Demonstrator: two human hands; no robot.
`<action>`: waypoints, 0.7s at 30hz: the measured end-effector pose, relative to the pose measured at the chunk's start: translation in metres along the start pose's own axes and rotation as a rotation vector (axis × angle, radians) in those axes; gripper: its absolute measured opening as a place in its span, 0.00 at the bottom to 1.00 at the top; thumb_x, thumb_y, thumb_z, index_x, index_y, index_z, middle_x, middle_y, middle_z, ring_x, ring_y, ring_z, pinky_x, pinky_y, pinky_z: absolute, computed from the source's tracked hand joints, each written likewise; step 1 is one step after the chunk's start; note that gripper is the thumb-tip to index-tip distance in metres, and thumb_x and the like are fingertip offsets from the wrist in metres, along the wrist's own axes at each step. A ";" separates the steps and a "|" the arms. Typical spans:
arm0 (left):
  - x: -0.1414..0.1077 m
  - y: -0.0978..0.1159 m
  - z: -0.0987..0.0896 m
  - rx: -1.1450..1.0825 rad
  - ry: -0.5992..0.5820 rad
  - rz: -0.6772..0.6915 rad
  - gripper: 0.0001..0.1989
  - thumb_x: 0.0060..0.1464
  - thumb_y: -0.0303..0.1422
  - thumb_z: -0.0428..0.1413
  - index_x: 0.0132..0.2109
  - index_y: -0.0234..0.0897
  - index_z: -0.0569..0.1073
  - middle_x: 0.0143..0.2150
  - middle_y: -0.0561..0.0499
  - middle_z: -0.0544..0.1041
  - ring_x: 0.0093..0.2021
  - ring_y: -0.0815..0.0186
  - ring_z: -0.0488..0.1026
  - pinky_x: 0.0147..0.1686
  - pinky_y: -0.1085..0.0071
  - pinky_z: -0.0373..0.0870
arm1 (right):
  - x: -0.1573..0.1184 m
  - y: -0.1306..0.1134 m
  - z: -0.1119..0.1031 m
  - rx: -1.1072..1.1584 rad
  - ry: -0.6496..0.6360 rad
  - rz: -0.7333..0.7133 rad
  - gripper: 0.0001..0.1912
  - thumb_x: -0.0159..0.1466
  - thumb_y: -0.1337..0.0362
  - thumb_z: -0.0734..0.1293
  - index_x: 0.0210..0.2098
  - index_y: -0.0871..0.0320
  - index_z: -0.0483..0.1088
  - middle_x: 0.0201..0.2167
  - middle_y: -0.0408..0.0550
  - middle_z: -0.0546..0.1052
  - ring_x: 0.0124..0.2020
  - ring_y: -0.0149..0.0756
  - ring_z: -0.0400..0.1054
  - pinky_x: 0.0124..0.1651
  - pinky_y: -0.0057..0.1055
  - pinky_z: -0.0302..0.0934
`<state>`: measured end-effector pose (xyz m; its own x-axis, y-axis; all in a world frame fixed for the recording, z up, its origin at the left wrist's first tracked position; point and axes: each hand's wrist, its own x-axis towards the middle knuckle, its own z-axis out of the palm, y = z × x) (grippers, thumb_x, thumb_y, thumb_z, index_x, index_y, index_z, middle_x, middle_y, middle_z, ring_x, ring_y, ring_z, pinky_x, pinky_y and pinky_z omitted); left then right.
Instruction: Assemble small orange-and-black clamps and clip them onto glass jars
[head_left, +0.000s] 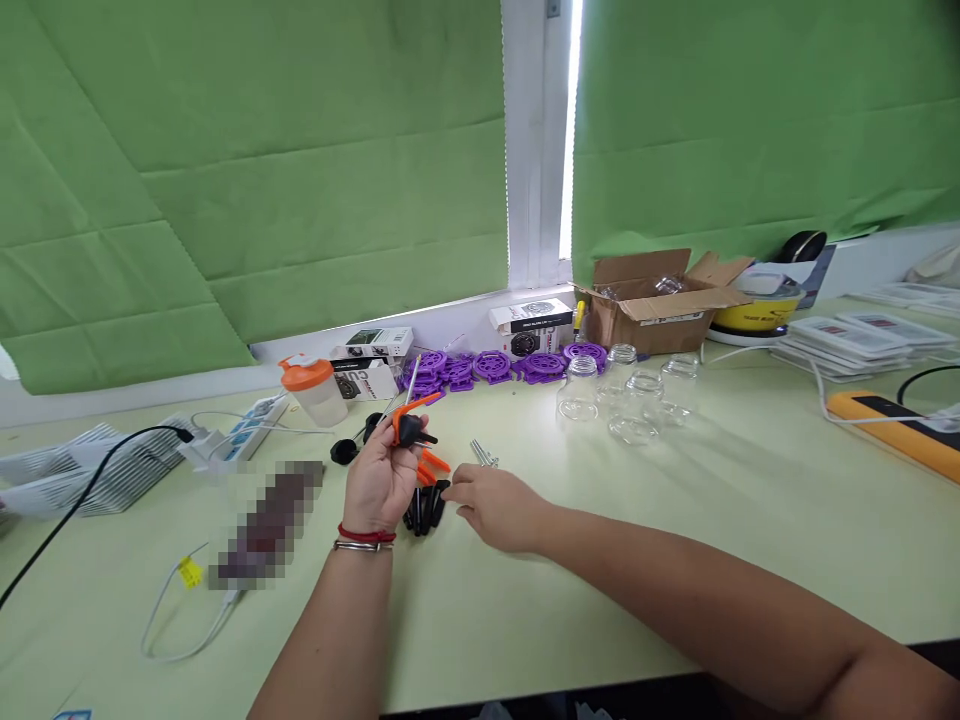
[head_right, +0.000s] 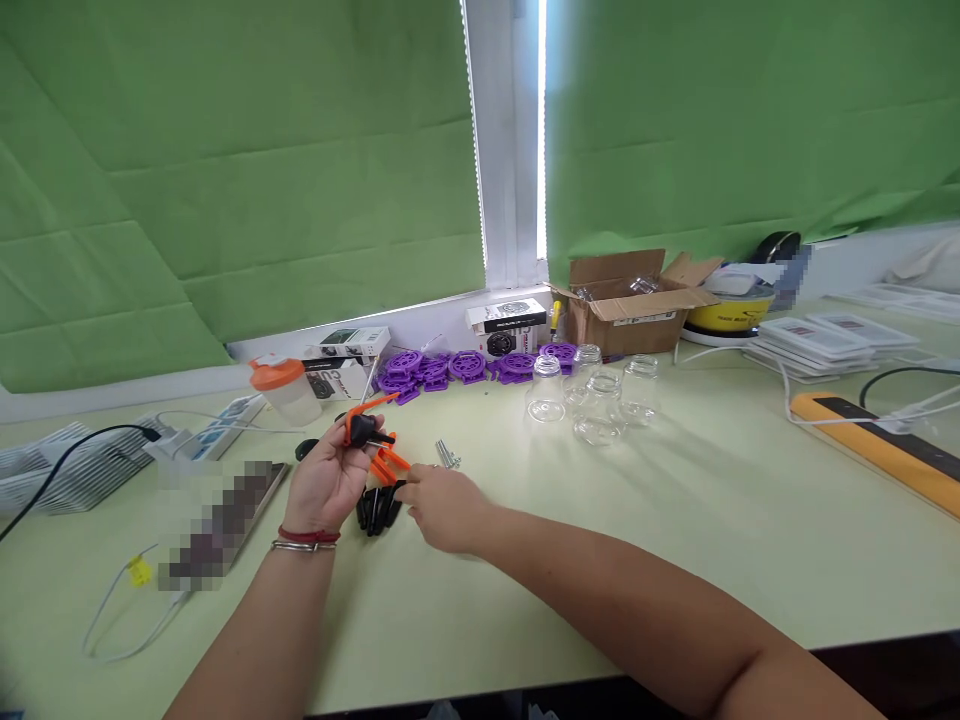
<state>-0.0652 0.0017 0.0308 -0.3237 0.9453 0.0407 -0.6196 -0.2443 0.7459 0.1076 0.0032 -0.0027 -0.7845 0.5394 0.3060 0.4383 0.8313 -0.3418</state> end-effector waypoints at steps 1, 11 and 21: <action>0.000 -0.001 -0.001 0.006 -0.010 -0.003 0.10 0.54 0.23 0.49 0.38 0.32 0.74 0.38 0.46 0.78 0.46 0.62 0.75 0.52 0.63 0.67 | 0.003 -0.003 0.006 -0.016 -0.023 0.011 0.10 0.61 0.69 0.62 0.41 0.56 0.72 0.39 0.49 0.72 0.36 0.36 0.67 0.36 0.31 0.59; -0.005 -0.007 0.000 0.039 -0.059 -0.087 0.12 0.57 0.22 0.47 0.44 0.32 0.72 0.44 0.43 0.77 0.49 0.60 0.74 0.50 0.64 0.69 | 0.010 -0.007 0.020 -0.016 -0.045 0.241 0.13 0.65 0.60 0.57 0.35 0.58 0.70 0.35 0.49 0.69 0.27 0.31 0.64 0.28 0.29 0.51; -0.019 -0.013 0.010 0.036 -0.156 -0.241 0.10 0.60 0.27 0.47 0.44 0.32 0.71 0.46 0.41 0.76 0.52 0.56 0.72 0.47 0.64 0.72 | -0.033 0.025 0.002 0.350 0.162 0.508 0.08 0.55 0.69 0.63 0.35 0.56 0.70 0.30 0.44 0.73 0.29 0.32 0.64 0.30 0.28 0.54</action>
<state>-0.0435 -0.0104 0.0270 -0.0549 0.9977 -0.0409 -0.6389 -0.0036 0.7693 0.1441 0.0060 -0.0229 -0.4278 0.8913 0.1504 0.5474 0.3879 -0.7415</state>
